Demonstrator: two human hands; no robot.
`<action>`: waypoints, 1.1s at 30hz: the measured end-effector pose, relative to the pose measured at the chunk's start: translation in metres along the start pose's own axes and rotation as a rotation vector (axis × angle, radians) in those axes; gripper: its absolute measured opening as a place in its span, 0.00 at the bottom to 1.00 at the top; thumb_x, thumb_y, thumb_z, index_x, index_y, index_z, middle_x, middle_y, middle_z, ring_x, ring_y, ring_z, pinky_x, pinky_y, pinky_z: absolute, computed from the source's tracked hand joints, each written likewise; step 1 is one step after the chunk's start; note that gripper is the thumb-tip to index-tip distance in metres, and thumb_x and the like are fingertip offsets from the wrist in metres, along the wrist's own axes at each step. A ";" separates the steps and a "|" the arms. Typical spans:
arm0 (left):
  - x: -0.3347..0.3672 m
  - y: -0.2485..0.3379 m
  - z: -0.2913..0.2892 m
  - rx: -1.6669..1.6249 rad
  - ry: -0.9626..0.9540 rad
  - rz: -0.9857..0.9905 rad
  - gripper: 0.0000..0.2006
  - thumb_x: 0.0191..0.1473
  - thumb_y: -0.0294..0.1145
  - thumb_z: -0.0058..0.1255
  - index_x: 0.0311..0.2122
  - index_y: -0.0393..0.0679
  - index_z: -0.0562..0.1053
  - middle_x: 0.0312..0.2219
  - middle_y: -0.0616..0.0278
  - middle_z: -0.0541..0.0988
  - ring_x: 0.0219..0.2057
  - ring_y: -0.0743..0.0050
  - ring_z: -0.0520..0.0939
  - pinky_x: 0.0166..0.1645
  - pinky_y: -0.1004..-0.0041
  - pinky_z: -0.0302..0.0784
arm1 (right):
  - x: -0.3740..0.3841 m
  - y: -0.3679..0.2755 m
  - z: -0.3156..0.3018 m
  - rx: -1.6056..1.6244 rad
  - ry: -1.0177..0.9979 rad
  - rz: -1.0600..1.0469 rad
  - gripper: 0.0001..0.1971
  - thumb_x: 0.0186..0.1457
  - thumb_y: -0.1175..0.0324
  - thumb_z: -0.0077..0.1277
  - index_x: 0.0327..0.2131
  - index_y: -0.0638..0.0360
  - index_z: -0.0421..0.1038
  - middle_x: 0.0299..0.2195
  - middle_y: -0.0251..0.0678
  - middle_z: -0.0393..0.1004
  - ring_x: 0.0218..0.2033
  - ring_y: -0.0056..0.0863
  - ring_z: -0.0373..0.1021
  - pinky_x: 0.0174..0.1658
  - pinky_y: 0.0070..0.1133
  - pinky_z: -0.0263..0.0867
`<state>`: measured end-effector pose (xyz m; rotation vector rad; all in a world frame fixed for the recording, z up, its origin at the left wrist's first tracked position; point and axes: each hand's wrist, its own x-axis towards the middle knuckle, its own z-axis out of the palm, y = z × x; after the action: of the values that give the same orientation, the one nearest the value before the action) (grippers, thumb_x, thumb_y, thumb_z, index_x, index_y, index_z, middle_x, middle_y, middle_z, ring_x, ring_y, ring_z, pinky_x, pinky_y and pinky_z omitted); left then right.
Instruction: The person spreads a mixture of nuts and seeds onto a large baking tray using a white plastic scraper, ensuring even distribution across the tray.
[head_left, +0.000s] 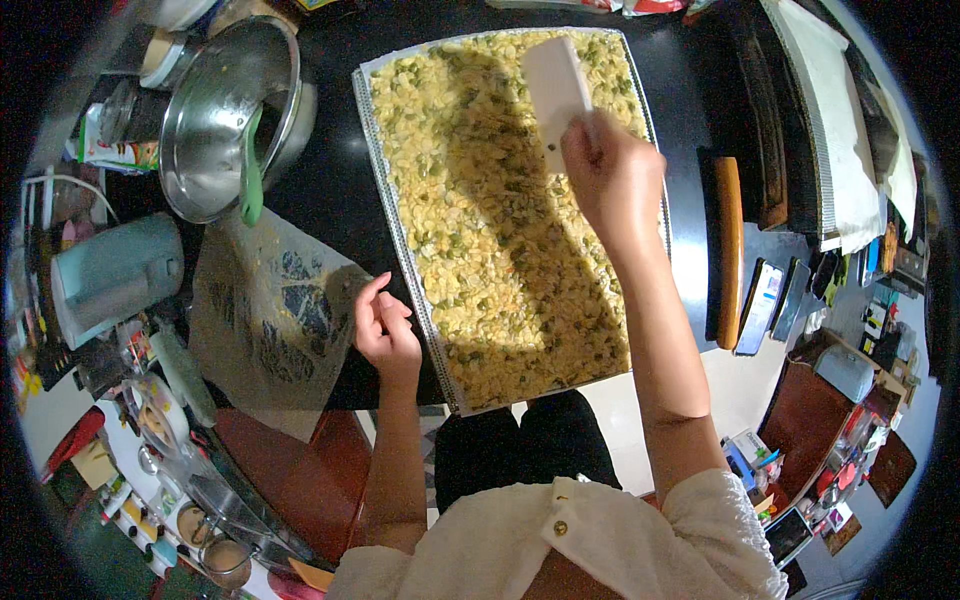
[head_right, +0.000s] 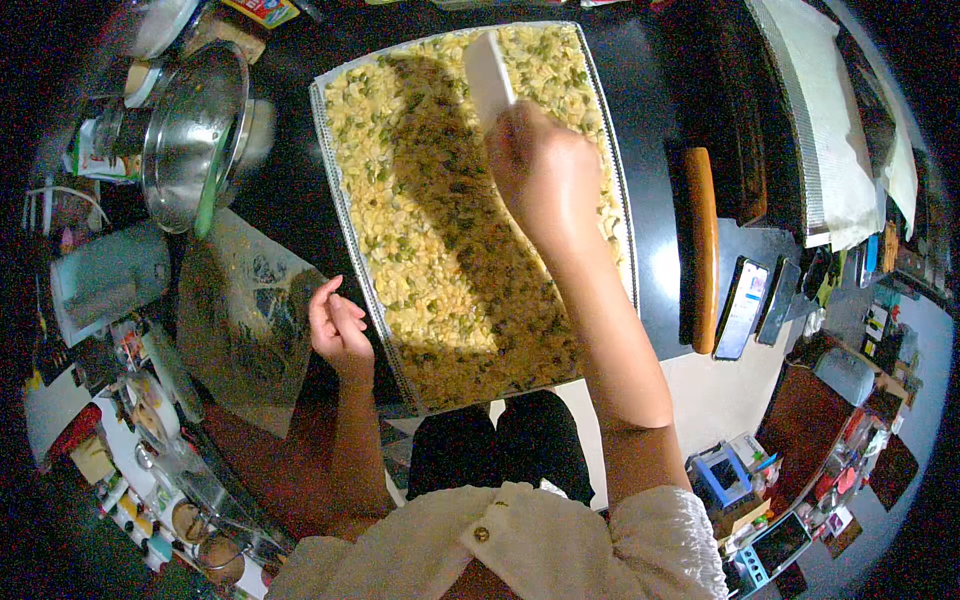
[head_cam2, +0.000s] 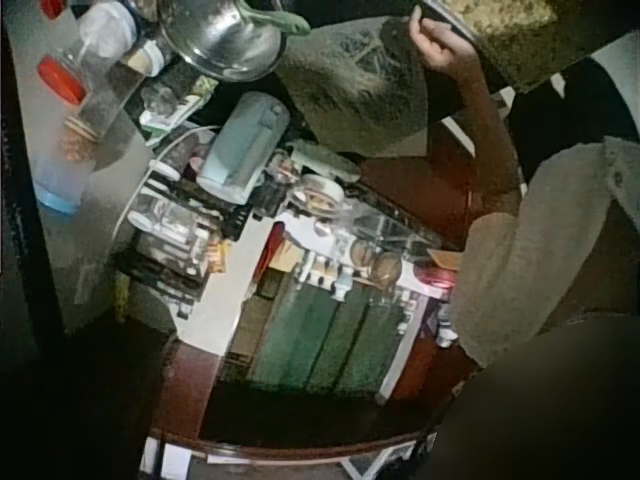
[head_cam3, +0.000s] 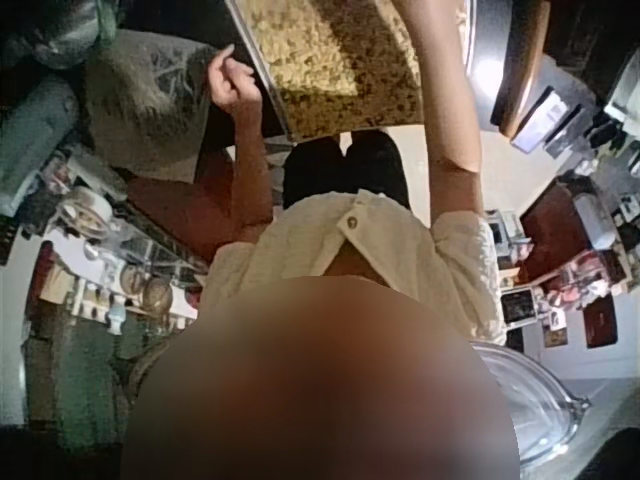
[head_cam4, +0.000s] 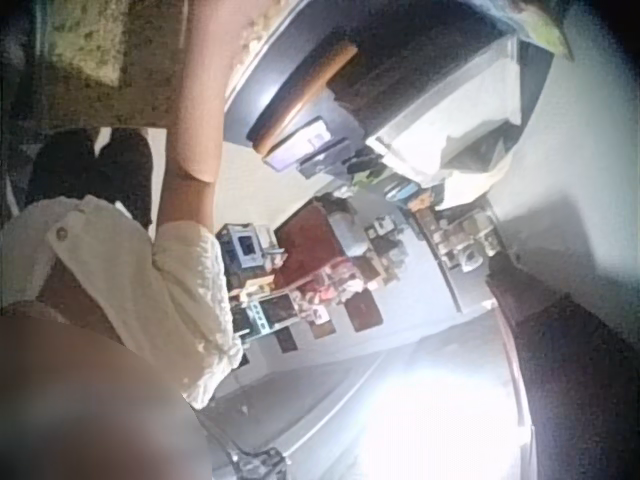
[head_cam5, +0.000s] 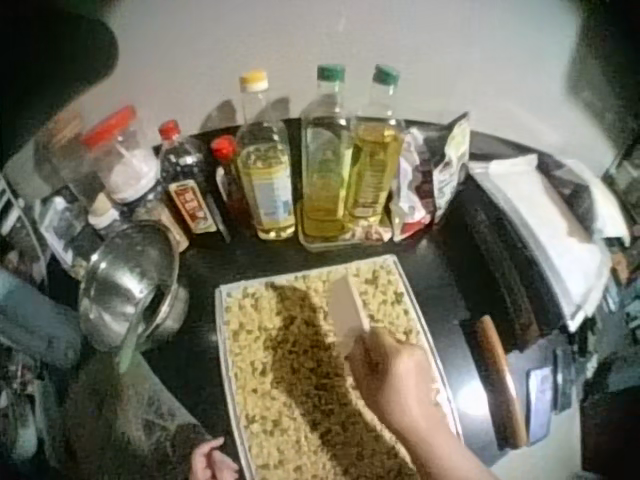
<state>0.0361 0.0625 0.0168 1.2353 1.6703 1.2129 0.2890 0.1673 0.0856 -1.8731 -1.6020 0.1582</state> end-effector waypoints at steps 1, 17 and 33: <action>0.000 -0.001 0.000 -0.003 -0.006 0.000 0.11 0.58 0.23 0.37 0.43 0.36 0.70 0.18 0.68 0.68 0.19 0.86 0.67 0.25 0.84 0.61 | 0.001 0.003 0.006 -0.059 -0.053 -0.010 0.09 0.49 0.66 0.51 0.22 0.59 0.67 0.15 0.47 0.69 0.18 0.48 0.68 0.24 0.37 0.65; 0.001 -0.002 0.001 0.070 0.019 0.054 0.12 0.60 0.29 0.36 0.43 0.36 0.70 0.16 0.68 0.67 0.16 0.88 0.64 0.21 0.84 0.58 | 0.029 0.046 -0.025 -0.082 0.044 0.062 0.12 0.49 0.61 0.51 0.22 0.60 0.70 0.18 0.49 0.69 0.22 0.50 0.68 0.26 0.35 0.65; 0.000 -0.001 0.000 0.071 0.024 0.020 0.12 0.60 0.30 0.36 0.43 0.38 0.70 0.16 0.69 0.67 0.17 0.87 0.64 0.21 0.84 0.58 | 0.039 0.054 -0.018 -0.239 -0.006 0.024 0.10 0.50 0.63 0.50 0.22 0.59 0.70 0.19 0.48 0.71 0.23 0.49 0.70 0.28 0.36 0.66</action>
<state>0.0362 0.0624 0.0161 1.2881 1.7351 1.1936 0.3526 0.1940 0.0819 -2.0731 -1.6637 -0.0186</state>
